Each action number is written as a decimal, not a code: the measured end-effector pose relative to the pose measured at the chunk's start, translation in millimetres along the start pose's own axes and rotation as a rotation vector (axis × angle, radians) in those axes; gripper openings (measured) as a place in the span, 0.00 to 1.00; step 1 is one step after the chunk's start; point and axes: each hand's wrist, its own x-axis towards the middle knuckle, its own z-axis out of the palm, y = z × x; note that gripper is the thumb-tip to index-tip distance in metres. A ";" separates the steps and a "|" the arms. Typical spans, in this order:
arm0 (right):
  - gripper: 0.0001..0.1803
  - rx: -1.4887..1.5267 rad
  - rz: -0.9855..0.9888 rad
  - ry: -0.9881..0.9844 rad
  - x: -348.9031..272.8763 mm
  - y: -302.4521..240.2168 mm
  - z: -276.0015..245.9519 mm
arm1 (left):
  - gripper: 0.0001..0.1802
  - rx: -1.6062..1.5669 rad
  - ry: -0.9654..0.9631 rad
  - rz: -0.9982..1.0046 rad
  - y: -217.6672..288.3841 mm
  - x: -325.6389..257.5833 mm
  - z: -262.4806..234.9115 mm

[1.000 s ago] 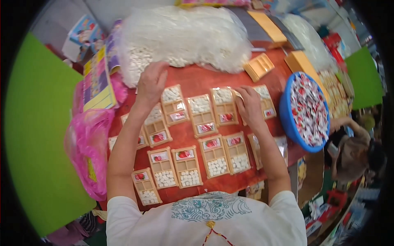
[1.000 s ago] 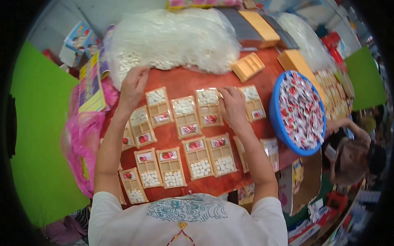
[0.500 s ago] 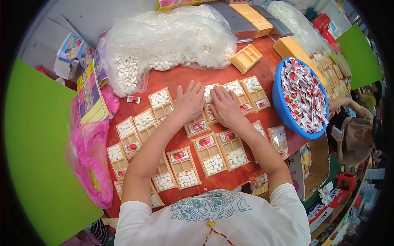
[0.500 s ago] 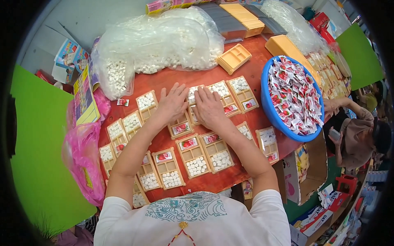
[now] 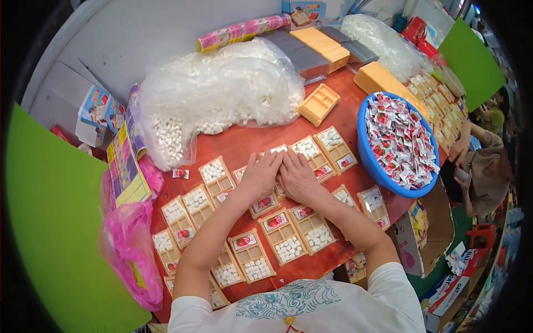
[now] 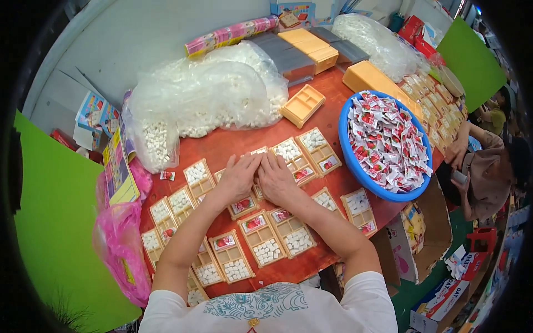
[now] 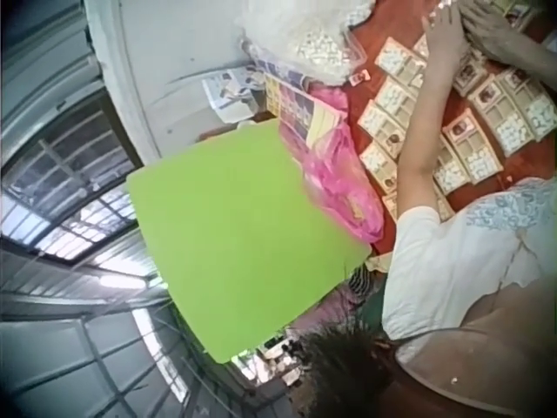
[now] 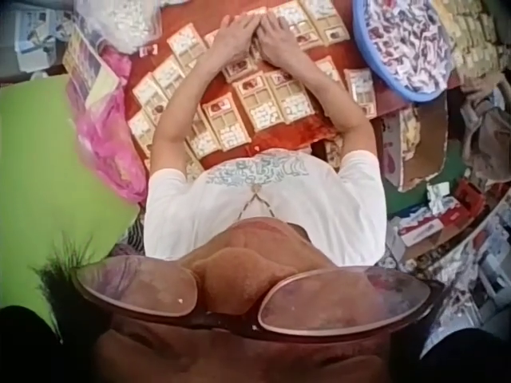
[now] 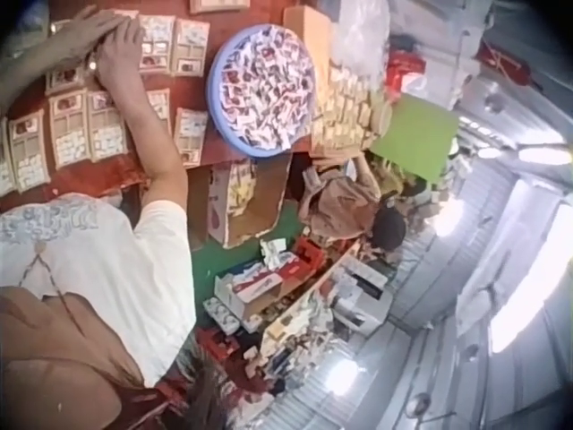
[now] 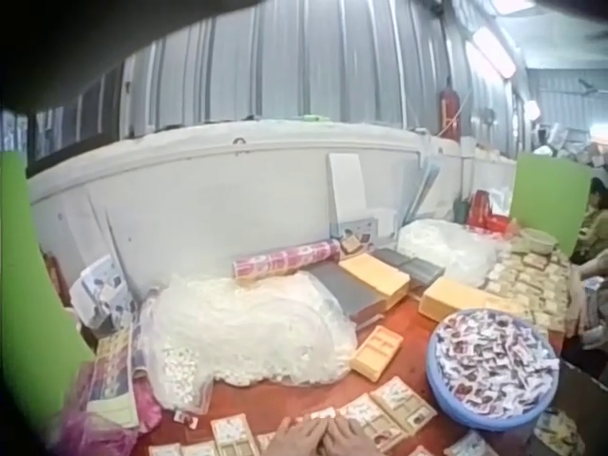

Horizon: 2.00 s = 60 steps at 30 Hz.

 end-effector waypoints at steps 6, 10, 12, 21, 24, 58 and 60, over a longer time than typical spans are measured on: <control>0.20 -0.006 0.006 0.002 -19.3 -8.0 -16.9 | 0.28 0.200 -0.012 0.064 -2.5 -0.4 14.7; 0.21 0.124 0.080 -0.006 -36.0 -13.7 -23.1 | 0.30 0.199 -0.032 0.129 6.1 1.4 11.1; 0.19 0.198 0.040 0.080 -35.4 -15.6 -34.0 | 0.34 0.229 -0.149 -0.024 10.3 -0.5 8.0; 0.12 -0.057 0.064 0.146 -55.7 -23.4 -21.1 | 0.36 0.226 -0.258 -0.082 15.1 7.0 14.9; 0.11 -0.043 0.042 0.166 -57.2 -21.3 -20.1 | 0.35 0.199 -0.263 -0.143 16.2 9.6 13.1; 0.27 0.194 0.358 0.024 6.9 55.4 41.4 | 0.43 0.184 -0.203 -0.443 68.1 21.6 50.5; 0.27 0.205 0.357 0.051 4.0 53.2 38.6 | 0.43 0.174 -0.184 -0.456 68.8 21.1 51.2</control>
